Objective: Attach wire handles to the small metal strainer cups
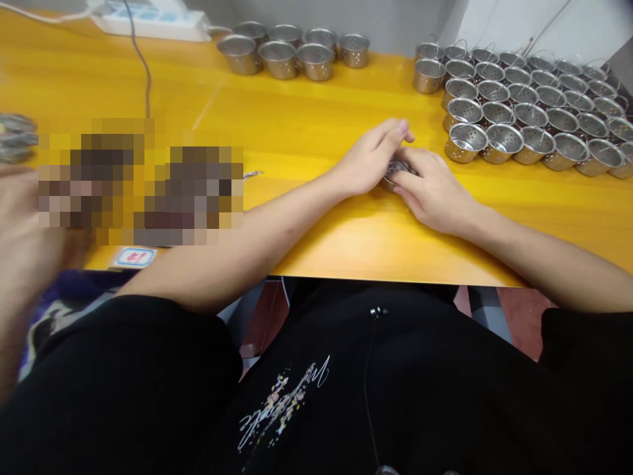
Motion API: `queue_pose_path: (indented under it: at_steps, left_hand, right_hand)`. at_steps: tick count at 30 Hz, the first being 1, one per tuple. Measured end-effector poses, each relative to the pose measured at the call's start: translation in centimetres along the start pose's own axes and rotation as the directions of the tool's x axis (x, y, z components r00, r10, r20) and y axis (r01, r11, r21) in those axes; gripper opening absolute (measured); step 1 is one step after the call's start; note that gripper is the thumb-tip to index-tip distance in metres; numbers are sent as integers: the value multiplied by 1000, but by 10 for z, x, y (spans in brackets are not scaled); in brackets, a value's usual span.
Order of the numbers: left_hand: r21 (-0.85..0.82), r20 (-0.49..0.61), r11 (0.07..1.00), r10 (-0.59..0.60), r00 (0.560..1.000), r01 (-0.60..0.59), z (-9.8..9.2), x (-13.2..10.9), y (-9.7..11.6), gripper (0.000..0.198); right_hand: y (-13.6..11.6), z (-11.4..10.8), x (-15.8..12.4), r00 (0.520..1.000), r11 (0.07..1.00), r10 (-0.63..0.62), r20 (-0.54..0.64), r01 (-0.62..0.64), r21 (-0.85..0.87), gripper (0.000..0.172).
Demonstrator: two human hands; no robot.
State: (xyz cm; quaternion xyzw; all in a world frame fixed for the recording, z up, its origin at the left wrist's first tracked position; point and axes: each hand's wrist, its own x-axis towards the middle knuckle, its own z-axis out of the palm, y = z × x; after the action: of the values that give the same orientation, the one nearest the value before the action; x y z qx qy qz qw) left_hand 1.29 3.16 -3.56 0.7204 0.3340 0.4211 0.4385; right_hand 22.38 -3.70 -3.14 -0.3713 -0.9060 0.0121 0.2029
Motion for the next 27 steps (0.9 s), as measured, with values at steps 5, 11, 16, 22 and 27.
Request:
queue_pose_path:
  at_steps: [5,11,16,22,27]
  left_hand:
    - [-12,12,1000,26,1000,-26,1,1,-3,45]
    - [9,10,999,-43,999,43,0,-3,-3,56]
    - [24,28,1000,-1,1000,1,-2,-2,-6,66]
    - [10,22,1000,10,1000,-10,-3,0,-9,69]
    - [65,39,997,34,999,-36,-4,4,-18,70]
  right_hand:
    - [0,-3,1,1000,1000,3,3,-2,-24,47]
    - [5,0,-1,1000,999,2,30,-1,-40,44]
    - [4,0,-1,998,999,-4,69,7,-48,46]
    - [1,0,-1,997,996,1,76,5,-84,52]
    - [-3,-2,-1,996,993,-2,87,13,-121,58]
